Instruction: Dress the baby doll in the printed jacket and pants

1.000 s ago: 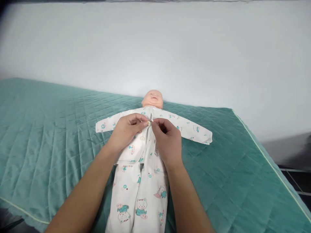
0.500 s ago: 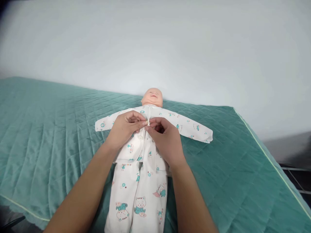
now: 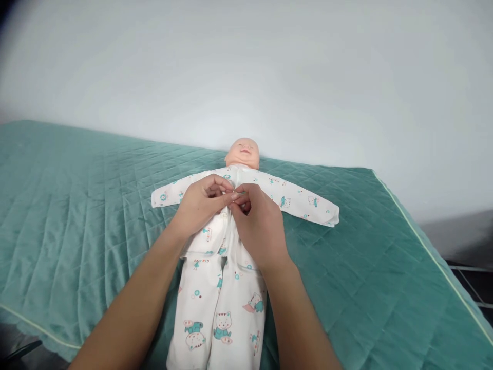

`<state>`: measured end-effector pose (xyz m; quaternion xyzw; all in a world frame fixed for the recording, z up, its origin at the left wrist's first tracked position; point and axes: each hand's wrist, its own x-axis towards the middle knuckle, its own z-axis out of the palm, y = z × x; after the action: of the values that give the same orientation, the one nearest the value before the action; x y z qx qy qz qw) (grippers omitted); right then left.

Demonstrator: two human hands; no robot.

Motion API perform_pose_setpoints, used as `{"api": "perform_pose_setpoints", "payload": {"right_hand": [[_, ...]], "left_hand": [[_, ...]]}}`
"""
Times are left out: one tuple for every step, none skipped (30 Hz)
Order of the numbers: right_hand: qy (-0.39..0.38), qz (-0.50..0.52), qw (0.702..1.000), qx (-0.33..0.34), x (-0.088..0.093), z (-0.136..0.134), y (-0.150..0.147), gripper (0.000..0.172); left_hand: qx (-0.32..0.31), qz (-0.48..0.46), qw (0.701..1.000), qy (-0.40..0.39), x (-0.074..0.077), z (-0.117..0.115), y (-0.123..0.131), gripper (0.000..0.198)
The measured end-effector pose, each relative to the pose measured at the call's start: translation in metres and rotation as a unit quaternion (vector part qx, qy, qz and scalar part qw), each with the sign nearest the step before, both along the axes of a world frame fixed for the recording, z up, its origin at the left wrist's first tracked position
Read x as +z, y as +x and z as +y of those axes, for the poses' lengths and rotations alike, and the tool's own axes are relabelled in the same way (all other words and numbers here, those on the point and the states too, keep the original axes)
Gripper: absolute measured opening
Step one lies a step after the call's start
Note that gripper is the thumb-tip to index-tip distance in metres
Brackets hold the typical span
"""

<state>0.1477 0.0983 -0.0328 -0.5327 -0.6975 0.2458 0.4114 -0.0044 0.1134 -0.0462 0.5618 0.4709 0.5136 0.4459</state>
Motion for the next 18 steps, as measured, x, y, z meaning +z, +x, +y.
{"api": "perform_pose_setpoints", "payload": {"right_hand": [[0.002, -0.007, 1.000, 0.000, 0.000, 0.000, 0.000, 0.020], [0.002, -0.012, 1.000, 0.001, 0.000, 0.000, 0.000, 0.021], [0.002, -0.016, 1.000, 0.002, 0.000, 0.000, 0.000, 0.022], [0.002, -0.019, 1.000, 0.003, 0.000, 0.000, 0.000, 0.022], [0.003, -0.021, 1.000, 0.003, -0.001, 0.000, 0.000, 0.022], [0.004, -0.022, 1.000, 0.003, -0.001, 0.000, 0.000, 0.022], [0.004, -0.023, 1.000, 0.003, -0.001, 0.000, 0.000, 0.023], [0.002, -0.024, 1.000, 0.003, -0.001, 0.001, 0.000, 0.023], [-0.001, -0.027, 1.000, 0.003, -0.001, 0.001, 0.000, 0.024], [-0.005, -0.032, 0.999, 0.004, -0.001, 0.001, 0.000, 0.025], [-0.006, -0.039, 0.999, 0.004, -0.001, 0.000, 0.000, 0.026], [-0.006, -0.048, 0.999, 0.003, -0.001, 0.000, 0.000, 0.029], [-0.003, -0.059, 0.998, 0.003, -0.001, -0.001, 0.000, 0.033], [0.003, -0.072, 0.997, 0.003, 0.000, -0.002, 0.000, 0.037], [0.009, -0.084, 0.996, 0.002, 0.001, -0.003, 0.000, 0.042], [0.015, -0.097, 0.995, 0.001, 0.003, -0.005, 0.001, 0.045], [0.021, -0.110, 0.994, -0.003, 0.006, -0.008, 0.001, 0.044], [0.025, -0.126, 0.992, -0.011, 0.008, -0.011, 0.002, 0.038]], "left_hand": [[0.002, -0.007, 1.000, 0.000, 0.000, 0.000, 0.001, 0.020], [0.001, -0.018, 1.000, -0.003, 0.001, 0.000, 0.001, 0.019], [-0.004, -0.032, 0.999, -0.008, 0.002, 0.000, 0.001, 0.019], [-0.009, -0.048, 0.999, -0.014, 0.002, 0.000, 0.001, 0.019], [-0.013, -0.061, 0.998, -0.019, 0.003, 0.000, 0.001, 0.020], [-0.015, -0.070, 0.997, -0.023, 0.004, 0.000, 0.000, 0.020], [-0.016, -0.075, 0.997, -0.024, 0.004, 0.000, 0.000, 0.020], [-0.017, -0.076, 0.997, -0.023, 0.004, 0.000, -0.001, 0.020], [-0.019, -0.073, 0.997, -0.021, 0.004, 0.000, -0.001, 0.021], [-0.021, -0.066, 0.997, -0.020, 0.004, 0.000, -0.002, 0.021], [-0.022, -0.057, 0.998, -0.019, 0.004, 0.000, -0.002, 0.021], [-0.023, -0.048, 0.998, -0.018, 0.004, 0.000, -0.003, 0.021], [-0.022, -0.040, 0.999, -0.018, 0.005, 0.000, -0.004, 0.021], [-0.021, -0.034, 0.999, -0.018, 0.006, -0.001, -0.005, 0.021], [-0.022, -0.029, 0.999, -0.020, 0.007, -0.002, -0.008, 0.020], [-0.027, -0.024, 0.999, -0.023, 0.008, -0.003, -0.011, 0.020], [-0.040, -0.016, 0.999, -0.029, 0.010, -0.004, -0.014, 0.021], [-0.058, -0.003, 0.998, -0.037, 0.012, -0.005, -0.019, 0.021]]}}
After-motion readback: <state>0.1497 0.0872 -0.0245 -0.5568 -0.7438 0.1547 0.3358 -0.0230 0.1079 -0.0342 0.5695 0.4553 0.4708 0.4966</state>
